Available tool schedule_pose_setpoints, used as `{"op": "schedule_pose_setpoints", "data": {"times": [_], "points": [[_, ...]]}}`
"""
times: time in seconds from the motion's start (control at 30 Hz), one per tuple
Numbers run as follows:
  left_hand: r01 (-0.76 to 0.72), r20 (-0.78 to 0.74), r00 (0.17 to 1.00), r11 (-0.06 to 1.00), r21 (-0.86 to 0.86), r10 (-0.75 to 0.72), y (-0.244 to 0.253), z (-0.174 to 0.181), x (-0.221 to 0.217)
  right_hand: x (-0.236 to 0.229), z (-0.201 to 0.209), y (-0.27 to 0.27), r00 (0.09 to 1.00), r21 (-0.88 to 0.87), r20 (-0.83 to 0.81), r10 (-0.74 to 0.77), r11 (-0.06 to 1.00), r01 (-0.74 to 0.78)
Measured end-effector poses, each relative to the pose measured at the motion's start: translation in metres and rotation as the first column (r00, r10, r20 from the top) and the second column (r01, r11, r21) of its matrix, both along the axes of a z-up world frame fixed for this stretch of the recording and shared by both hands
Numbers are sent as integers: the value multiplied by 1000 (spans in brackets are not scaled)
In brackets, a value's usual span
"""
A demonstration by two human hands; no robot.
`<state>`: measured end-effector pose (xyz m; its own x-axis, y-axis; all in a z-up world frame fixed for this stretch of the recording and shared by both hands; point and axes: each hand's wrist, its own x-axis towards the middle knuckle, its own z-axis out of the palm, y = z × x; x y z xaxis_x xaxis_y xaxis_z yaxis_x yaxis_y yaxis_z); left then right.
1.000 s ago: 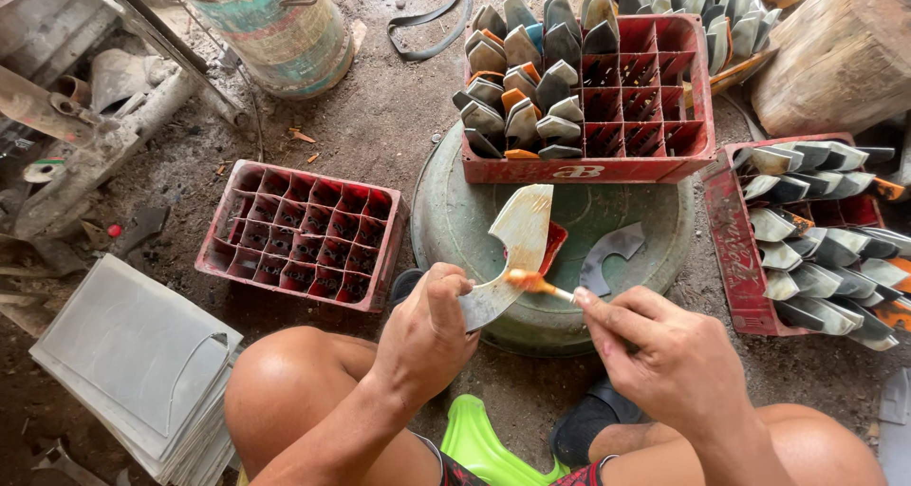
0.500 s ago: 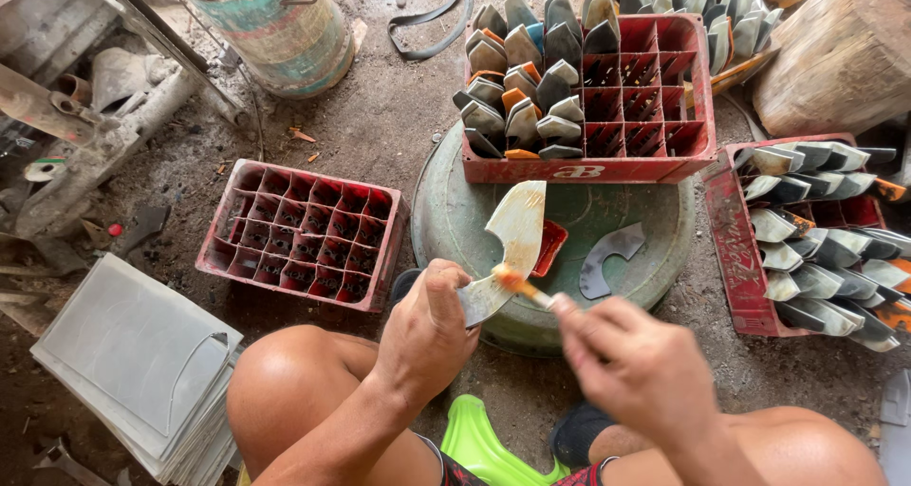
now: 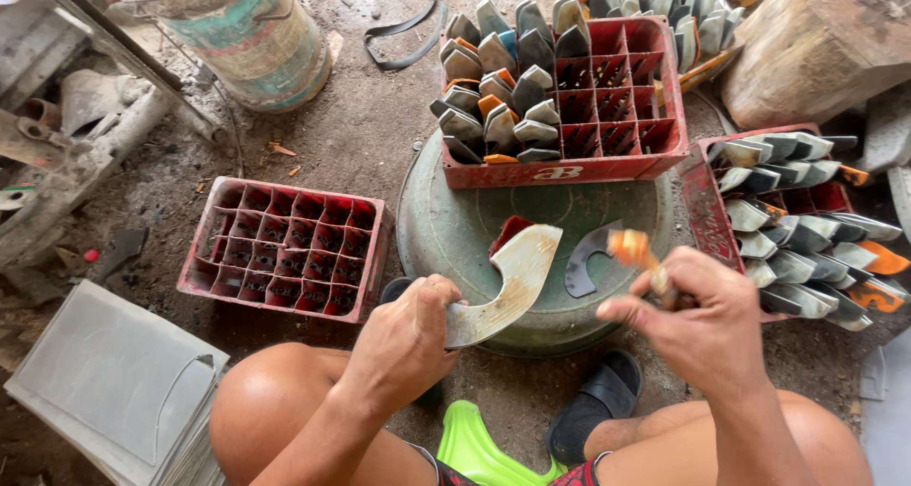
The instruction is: The person sits on the ground and uses a small brush to apply red paint to the curved edges of metal blades. They repeatedly dip the brush into a small container of paint and coat each blade before placing it into a red crate.
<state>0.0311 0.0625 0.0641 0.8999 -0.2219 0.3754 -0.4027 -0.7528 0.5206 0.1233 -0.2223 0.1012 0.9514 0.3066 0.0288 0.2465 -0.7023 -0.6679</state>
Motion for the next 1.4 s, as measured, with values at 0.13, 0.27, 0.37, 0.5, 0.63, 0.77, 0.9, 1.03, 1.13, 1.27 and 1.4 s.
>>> {"op": "schedule_pose_setpoints", "data": {"times": [0.13, 0.27, 0.37, 0.5, 0.63, 0.77, 0.9, 1.03, 1.13, 1.27, 1.4], "points": [[89, -190, 979, 994, 69, -75, 3, 1, 2, -11, -4, 20, 847, 407, 242, 474, 743, -532], [198, -244, 953, 978, 65, -176, -2, 0, 5, -26, -28, 44, 778, -60, 151, 610, 791, -609], [128, -141, 982, 992, -13, -128, -2, 2, 6, -25, -40, 41, 772, -25, 170, 612, 786, -618], [-174, -109, 983, 952, -252, 151, -4, 3, 9, -20, -51, 32, 937, 241, -135, 323, 928, -285], [-360, -650, 750, 749, -556, -122, -42, -10, -5, -28, -68, 45, 894, 648, -395, 211, 754, 109], [-398, -470, 812, 262, -879, -344, -79, -51, -11, -32, -86, 52, 837, 766, -495, 235, 572, 293], [-452, -508, 792, 235, -861, -339, -82, -101, -22, -24, -96, 41, 910, 454, -407, 78, 882, 128], [-654, -732, 635, 332, -680, -249, -69, -146, -22, 12, -108, 28, 987, -183, -119, -111, 979, 88], [-725, -859, 471, 467, -507, -200, -72, -169, -18, 24, -133, 34, 980, -320, -169, -105, 946, 46], [-710, -894, 394, 548, -443, -213, -83, -180, -3, 34, -169, 60, 997, -384, -68, 35, 921, -59], [-684, -859, 462, 528, -503, -220, -87, -183, 7, 53, -191, 82, 992, -511, -124, 14, 856, -76]]}}
